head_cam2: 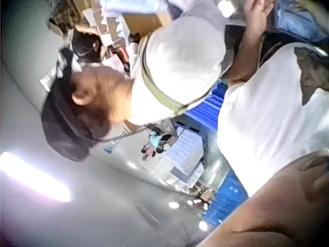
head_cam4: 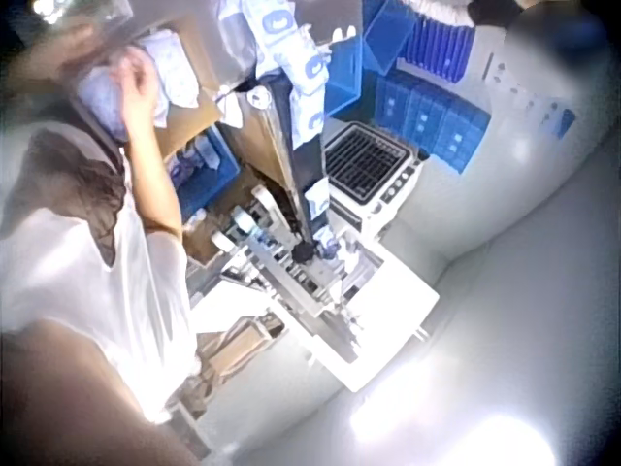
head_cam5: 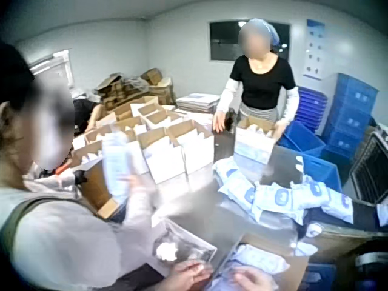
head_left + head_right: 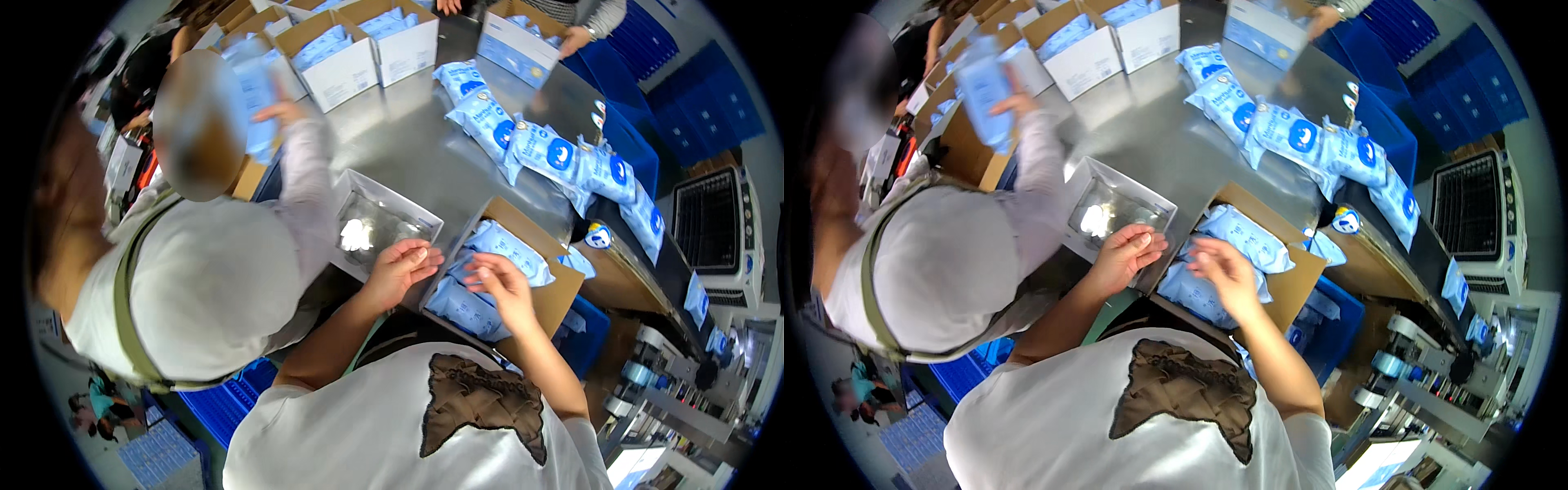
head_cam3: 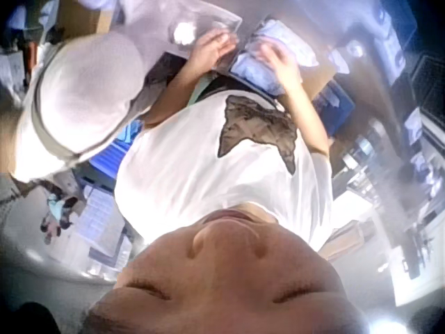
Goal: The person packs soft packs of wet wipes into cardboard boxes at a production line, later moving to a packaging machine to organize blue lids and boxes.
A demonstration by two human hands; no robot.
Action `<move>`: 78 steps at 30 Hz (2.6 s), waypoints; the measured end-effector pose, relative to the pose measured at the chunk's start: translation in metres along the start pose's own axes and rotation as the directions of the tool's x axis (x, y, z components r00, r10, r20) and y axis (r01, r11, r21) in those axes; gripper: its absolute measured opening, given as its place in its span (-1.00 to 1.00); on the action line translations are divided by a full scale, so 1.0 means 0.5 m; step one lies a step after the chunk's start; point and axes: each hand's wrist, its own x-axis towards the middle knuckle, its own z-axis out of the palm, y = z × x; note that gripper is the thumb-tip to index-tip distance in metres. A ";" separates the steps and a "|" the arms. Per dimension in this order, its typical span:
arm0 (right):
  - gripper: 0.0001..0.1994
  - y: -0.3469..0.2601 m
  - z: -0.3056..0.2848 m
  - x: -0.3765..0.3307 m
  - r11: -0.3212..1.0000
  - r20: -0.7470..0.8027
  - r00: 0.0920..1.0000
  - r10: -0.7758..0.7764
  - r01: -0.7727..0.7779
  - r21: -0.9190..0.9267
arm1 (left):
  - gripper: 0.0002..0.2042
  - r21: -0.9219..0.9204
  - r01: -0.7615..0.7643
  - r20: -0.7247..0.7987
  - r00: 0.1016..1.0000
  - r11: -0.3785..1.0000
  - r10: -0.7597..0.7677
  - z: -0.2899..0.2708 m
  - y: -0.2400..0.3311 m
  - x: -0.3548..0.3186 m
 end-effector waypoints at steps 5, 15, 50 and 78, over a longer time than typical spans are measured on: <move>-0.68 -0.017 0.035 0.000 0.991 -0.150 0.981 -0.123 0.131 0.042 | -0.76 0.114 -0.142 0.136 0.983 0.983 0.126 0.098 -0.020 -0.008; -0.65 0.078 -0.144 -0.064 0.688 -0.193 0.931 -0.308 0.078 -0.722 | -0.26 0.265 -0.170 0.399 0.915 0.949 0.052 0.126 -0.135 0.054; -0.86 0.109 -0.517 -0.041 0.838 -0.345 0.775 0.530 -0.416 0.354 | -0.69 0.966 -0.164 0.202 0.960 -0.198 0.192 -0.053 -0.199 0.002; -0.46 0.128 0.010 0.280 0.958 0.064 0.997 0.041 -0.058 0.280 | -0.58 0.929 -0.327 0.356 0.917 -0.175 0.179 -0.106 -0.240 -0.010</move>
